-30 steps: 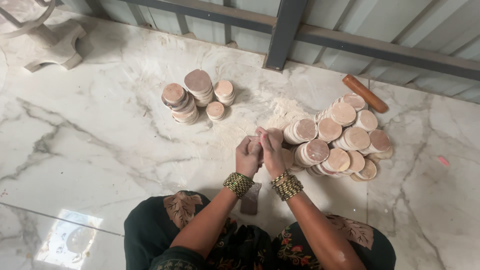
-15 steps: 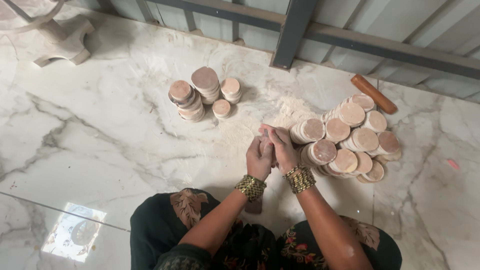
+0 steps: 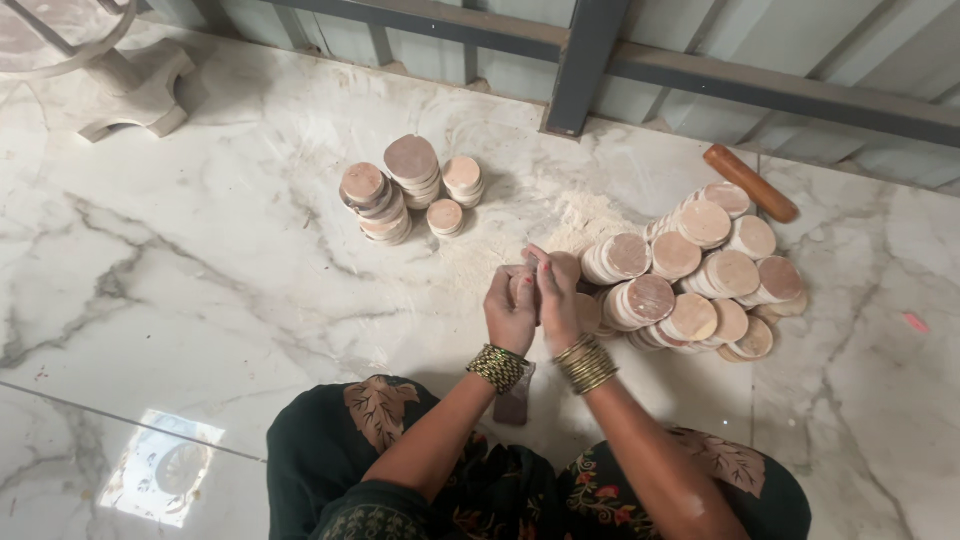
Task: The person sits on the floor smoothing round flat discs one at a time, rubbing each with a small handheld stone and dusting the work area with powder, then stacks the finished disc with a pile on the left while more discs wait in a pile on the right.
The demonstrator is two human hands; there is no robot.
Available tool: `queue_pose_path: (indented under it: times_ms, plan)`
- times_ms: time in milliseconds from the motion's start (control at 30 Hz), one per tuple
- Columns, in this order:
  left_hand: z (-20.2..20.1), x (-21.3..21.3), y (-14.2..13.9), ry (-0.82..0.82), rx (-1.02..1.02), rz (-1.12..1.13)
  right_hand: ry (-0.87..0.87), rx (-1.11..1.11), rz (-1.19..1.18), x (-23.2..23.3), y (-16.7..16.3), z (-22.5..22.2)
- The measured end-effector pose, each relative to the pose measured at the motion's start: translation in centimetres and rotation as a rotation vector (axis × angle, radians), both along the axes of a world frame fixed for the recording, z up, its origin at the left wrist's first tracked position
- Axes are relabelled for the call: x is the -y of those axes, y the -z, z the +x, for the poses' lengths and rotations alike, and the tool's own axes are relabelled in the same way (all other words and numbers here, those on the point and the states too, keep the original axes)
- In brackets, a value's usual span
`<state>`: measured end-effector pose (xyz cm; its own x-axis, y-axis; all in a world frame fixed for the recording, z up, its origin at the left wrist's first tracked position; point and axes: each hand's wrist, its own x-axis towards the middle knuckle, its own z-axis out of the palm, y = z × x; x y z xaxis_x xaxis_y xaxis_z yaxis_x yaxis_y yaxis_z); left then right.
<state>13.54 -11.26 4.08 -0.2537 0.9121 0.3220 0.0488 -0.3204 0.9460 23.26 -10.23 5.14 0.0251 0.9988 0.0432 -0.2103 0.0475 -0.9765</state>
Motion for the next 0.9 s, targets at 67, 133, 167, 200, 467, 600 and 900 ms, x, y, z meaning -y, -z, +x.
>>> queue_pose_path:
  times_ms: [67,133,167,200,467,600,900]
  plan:
    - [-0.1,-0.3,0.3,-0.077,0.123,-0.220,0.072,0.240,0.094,1.6,-0.4,-1.4]
    - [-0.3,-0.6,0.6,-0.145,0.177,-0.256,0.106,0.374,0.157,3.4,-0.9,-2.7]
    - [-0.3,-0.6,0.7,-0.177,0.171,-0.176,0.102,0.390,0.178,3.6,-1.2,-2.9]
    - [-0.4,-0.6,0.8,-0.209,0.163,-0.097,0.096,0.405,0.197,3.7,-1.4,-2.9]
    - [-0.1,-0.4,-0.4,0.052,0.229,-0.331,0.099,0.358,0.095,1.5,-1.6,-0.7]
    - [-0.7,-0.9,-1.9,-0.011,0.388,-0.394,0.117,0.419,0.121,3.0,-1.7,-2.6]
    - [-0.2,-0.5,-3.6,0.540,0.536,-0.415,-0.225,-0.398,-0.244,0.0,-7.5,3.7]
